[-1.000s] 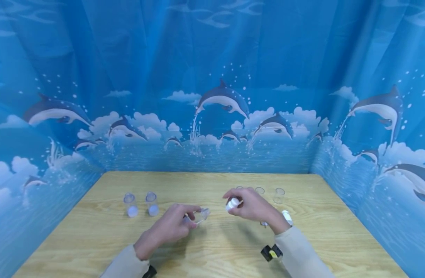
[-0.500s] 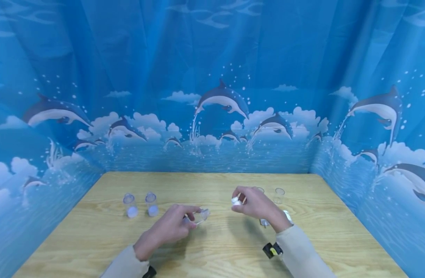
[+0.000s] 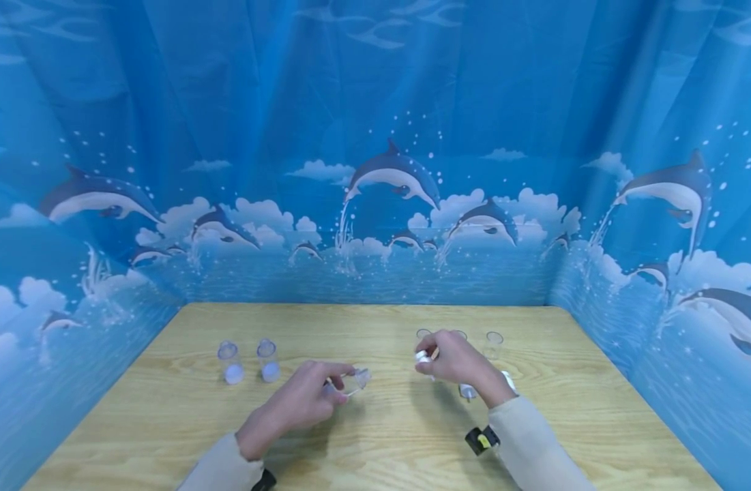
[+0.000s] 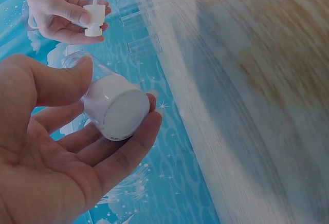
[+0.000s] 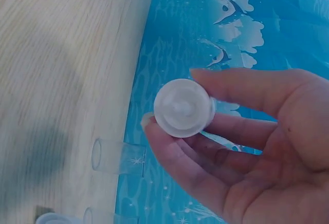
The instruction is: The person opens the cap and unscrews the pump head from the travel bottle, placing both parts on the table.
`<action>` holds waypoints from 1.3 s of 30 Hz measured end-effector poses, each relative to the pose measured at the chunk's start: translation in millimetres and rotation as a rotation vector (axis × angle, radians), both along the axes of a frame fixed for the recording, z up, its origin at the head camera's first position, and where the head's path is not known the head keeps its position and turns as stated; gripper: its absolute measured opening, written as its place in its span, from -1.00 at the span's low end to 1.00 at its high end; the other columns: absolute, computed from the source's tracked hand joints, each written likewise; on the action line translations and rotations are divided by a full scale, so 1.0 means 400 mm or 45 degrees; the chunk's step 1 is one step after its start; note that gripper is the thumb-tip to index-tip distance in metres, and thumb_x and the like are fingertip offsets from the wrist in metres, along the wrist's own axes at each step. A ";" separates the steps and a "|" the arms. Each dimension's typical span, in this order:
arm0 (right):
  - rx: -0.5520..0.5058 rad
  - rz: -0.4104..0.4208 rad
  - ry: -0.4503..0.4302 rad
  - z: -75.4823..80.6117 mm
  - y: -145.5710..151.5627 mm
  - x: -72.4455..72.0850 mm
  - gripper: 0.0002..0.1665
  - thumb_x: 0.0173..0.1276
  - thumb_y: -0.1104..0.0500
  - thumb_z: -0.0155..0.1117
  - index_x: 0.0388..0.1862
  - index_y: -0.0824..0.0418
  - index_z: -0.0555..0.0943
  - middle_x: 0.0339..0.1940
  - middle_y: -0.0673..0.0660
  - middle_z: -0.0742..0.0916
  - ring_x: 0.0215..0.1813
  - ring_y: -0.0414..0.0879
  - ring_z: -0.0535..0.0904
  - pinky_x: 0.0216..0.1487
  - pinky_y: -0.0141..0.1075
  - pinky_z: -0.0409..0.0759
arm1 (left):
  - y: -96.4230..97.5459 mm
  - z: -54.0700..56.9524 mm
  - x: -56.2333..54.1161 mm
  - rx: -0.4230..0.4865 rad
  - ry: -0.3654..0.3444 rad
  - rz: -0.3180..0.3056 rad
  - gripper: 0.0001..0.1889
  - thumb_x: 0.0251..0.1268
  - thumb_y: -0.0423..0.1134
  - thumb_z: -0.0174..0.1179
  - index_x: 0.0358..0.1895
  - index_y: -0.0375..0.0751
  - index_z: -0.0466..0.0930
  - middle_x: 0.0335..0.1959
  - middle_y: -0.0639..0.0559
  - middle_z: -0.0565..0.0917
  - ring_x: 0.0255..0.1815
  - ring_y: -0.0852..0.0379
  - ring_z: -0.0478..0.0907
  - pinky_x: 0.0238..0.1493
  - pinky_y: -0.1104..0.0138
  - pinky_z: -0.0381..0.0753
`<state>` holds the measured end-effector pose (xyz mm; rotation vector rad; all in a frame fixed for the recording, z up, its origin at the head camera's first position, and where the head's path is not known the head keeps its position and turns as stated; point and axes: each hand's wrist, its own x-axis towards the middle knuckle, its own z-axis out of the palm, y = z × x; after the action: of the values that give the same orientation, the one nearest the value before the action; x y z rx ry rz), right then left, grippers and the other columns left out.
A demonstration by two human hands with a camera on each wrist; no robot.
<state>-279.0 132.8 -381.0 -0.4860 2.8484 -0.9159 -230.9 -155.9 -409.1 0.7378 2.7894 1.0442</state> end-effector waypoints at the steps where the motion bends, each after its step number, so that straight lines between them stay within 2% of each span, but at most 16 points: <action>1: 0.001 -0.008 -0.003 -0.001 0.001 -0.002 -0.67 0.23 0.21 0.53 -0.02 0.23 0.75 -0.19 0.03 0.77 -0.22 -0.16 0.64 -0.14 -0.25 0.72 | 0.000 0.000 0.000 0.000 0.000 0.000 -0.49 0.27 -0.44 0.32 0.31 -0.27 0.59 -0.10 -0.14 0.78 -0.38 0.23 0.60 -0.56 0.41 0.57; 6: -0.013 -0.020 -0.021 -0.006 0.005 -0.005 -0.67 0.25 0.23 0.52 0.01 0.23 0.76 -0.01 0.10 0.80 -0.25 -0.17 0.67 -0.16 -0.24 0.74 | 0.000 0.000 -0.001 0.002 0.008 -0.002 -0.50 0.27 -0.44 0.32 0.31 -0.26 0.59 -0.10 -0.15 0.78 -0.38 0.25 0.60 -0.54 0.41 0.58; 9: -0.021 -0.010 -0.016 -0.012 0.005 -0.006 -0.69 0.24 0.26 0.51 -0.02 0.24 0.76 -0.04 0.10 0.81 -0.23 -0.16 0.70 -0.12 -0.24 0.76 | 0.000 0.001 -0.001 0.004 0.007 -0.003 -0.50 0.27 -0.44 0.32 0.31 -0.26 0.59 -0.10 -0.14 0.78 -0.37 0.25 0.61 -0.53 0.41 0.59; 13: -0.012 0.033 0.030 -0.018 0.006 -0.007 -0.72 0.22 0.30 0.50 -0.06 0.26 0.76 -0.13 0.08 0.81 -0.13 -0.08 0.72 0.02 -0.14 0.77 | 0.000 0.001 -0.001 0.005 0.005 -0.004 -0.49 0.27 -0.45 0.32 0.32 -0.26 0.59 -0.10 -0.14 0.78 -0.39 0.25 0.60 -0.55 0.41 0.58; 17: 0.038 0.086 0.101 -0.032 0.005 -0.011 -0.73 0.21 0.33 0.50 -0.09 0.29 0.77 -0.12 0.12 0.83 -0.04 0.01 0.73 0.11 -0.06 0.75 | 0.000 0.002 0.000 0.003 0.004 -0.004 -0.48 0.26 -0.46 0.32 0.32 -0.27 0.58 -0.10 -0.14 0.78 -0.42 0.26 0.58 -0.57 0.41 0.55; 21: 0.095 0.106 0.152 -0.047 0.001 -0.016 -0.74 0.19 0.32 0.51 -0.11 0.29 0.77 -0.12 0.15 0.83 -0.04 0.03 0.72 0.13 -0.03 0.74 | 0.001 0.002 0.001 0.009 -0.003 -0.002 -0.48 0.25 -0.47 0.32 0.32 -0.27 0.58 -0.10 -0.15 0.78 -0.44 0.26 0.57 -0.58 0.41 0.56; 29: 0.115 0.066 0.136 -0.072 -0.013 -0.020 -0.80 0.18 0.32 0.52 -0.20 0.30 0.76 -0.21 0.18 0.81 -0.14 0.01 0.71 0.04 -0.05 0.76 | 0.002 0.002 0.002 0.015 -0.001 0.005 -0.48 0.24 -0.47 0.32 0.31 -0.25 0.59 -0.10 -0.16 0.78 -0.41 0.26 0.58 -0.56 0.40 0.60; 36: 0.144 0.044 0.178 -0.089 -0.023 -0.021 -0.81 0.16 0.28 0.54 -0.24 0.31 0.76 -0.12 0.26 0.82 -0.05 0.13 0.73 0.16 0.03 0.71 | 0.004 0.001 0.003 0.012 0.002 0.008 -0.48 0.24 -0.46 0.33 0.31 -0.25 0.59 -0.11 -0.14 0.78 -0.40 0.27 0.59 -0.55 0.41 0.59; 39: 0.157 0.020 0.179 -0.090 -0.025 -0.023 -0.81 0.16 0.28 0.54 -0.25 0.32 0.77 -0.12 0.27 0.82 -0.08 0.13 0.72 0.13 0.02 0.72 | 0.003 0.002 0.003 0.011 -0.002 0.011 -0.47 0.24 -0.46 0.33 0.31 -0.25 0.59 -0.09 -0.17 0.78 -0.37 0.25 0.60 -0.54 0.41 0.61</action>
<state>-288.1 122.7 -417.1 -0.5798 2.9986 -0.7251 -229.5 -154.6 -408.4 0.7266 2.7907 1.0588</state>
